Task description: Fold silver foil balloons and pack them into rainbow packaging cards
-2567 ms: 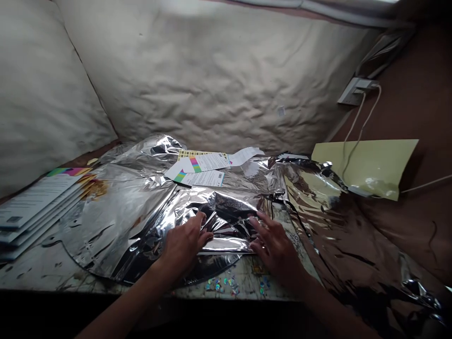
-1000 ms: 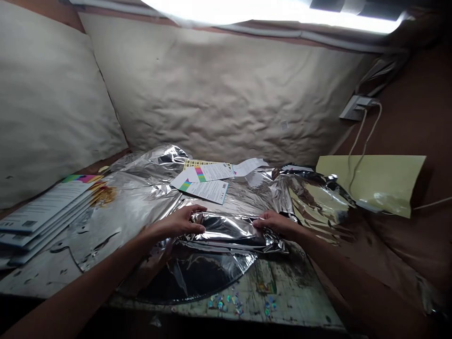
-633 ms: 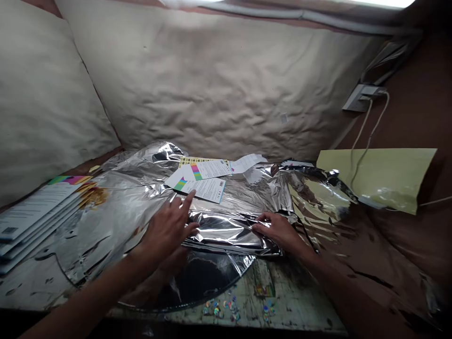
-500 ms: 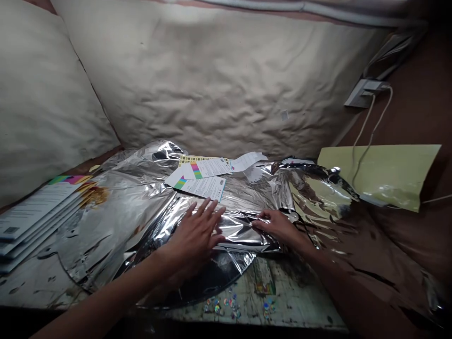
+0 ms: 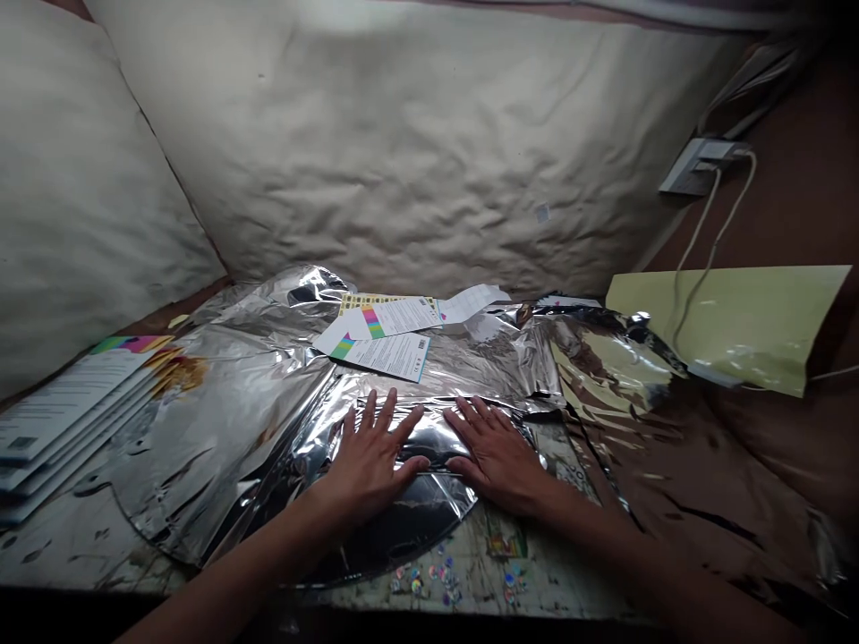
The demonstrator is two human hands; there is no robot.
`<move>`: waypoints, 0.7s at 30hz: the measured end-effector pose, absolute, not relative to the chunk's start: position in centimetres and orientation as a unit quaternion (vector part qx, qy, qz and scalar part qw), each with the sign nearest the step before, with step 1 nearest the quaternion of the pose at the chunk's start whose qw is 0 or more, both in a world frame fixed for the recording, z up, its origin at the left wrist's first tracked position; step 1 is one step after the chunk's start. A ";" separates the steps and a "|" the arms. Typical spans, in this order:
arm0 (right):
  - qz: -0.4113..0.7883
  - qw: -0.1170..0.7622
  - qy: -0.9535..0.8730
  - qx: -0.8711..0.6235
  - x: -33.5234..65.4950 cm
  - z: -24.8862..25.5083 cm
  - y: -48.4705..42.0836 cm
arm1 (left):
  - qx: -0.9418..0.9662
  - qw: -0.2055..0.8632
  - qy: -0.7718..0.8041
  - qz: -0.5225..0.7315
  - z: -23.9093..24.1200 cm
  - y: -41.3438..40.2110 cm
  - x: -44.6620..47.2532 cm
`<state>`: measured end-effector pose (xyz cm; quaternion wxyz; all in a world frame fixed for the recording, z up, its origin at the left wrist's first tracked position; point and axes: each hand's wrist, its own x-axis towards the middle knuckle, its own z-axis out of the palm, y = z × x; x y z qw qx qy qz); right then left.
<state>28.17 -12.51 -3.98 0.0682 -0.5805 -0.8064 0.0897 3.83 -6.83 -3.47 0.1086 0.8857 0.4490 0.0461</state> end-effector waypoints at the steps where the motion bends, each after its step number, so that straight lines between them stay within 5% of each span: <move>1: 0.092 0.069 -0.803 -0.585 28.3 -4.2 -12.3 | 0.886 0.111 0.448 0.046 -3.5 -6.8 3.8; 8: 0.119 0.053 -0.770 -0.624 26.8 -2.4 -13.4 | 0.901 0.103 0.420 0.043 -2.9 -6.2 3.4; 14: 0.263 0.106 -0.785 -0.551 27.5 3.3 -20.5 | 0.944 0.088 0.314 0.053 -1.0 -6.1 1.1; 17: 0.208 0.175 -0.811 -0.518 29.6 3.7 -22.4 | 0.949 0.136 0.285 0.015 -1.1 -6.8 0.4; 21: 0.122 0.102 -0.886 -0.436 29.7 0.6 -23.7 | 0.961 0.129 0.242 0.026 -1.0 -7.8 0.5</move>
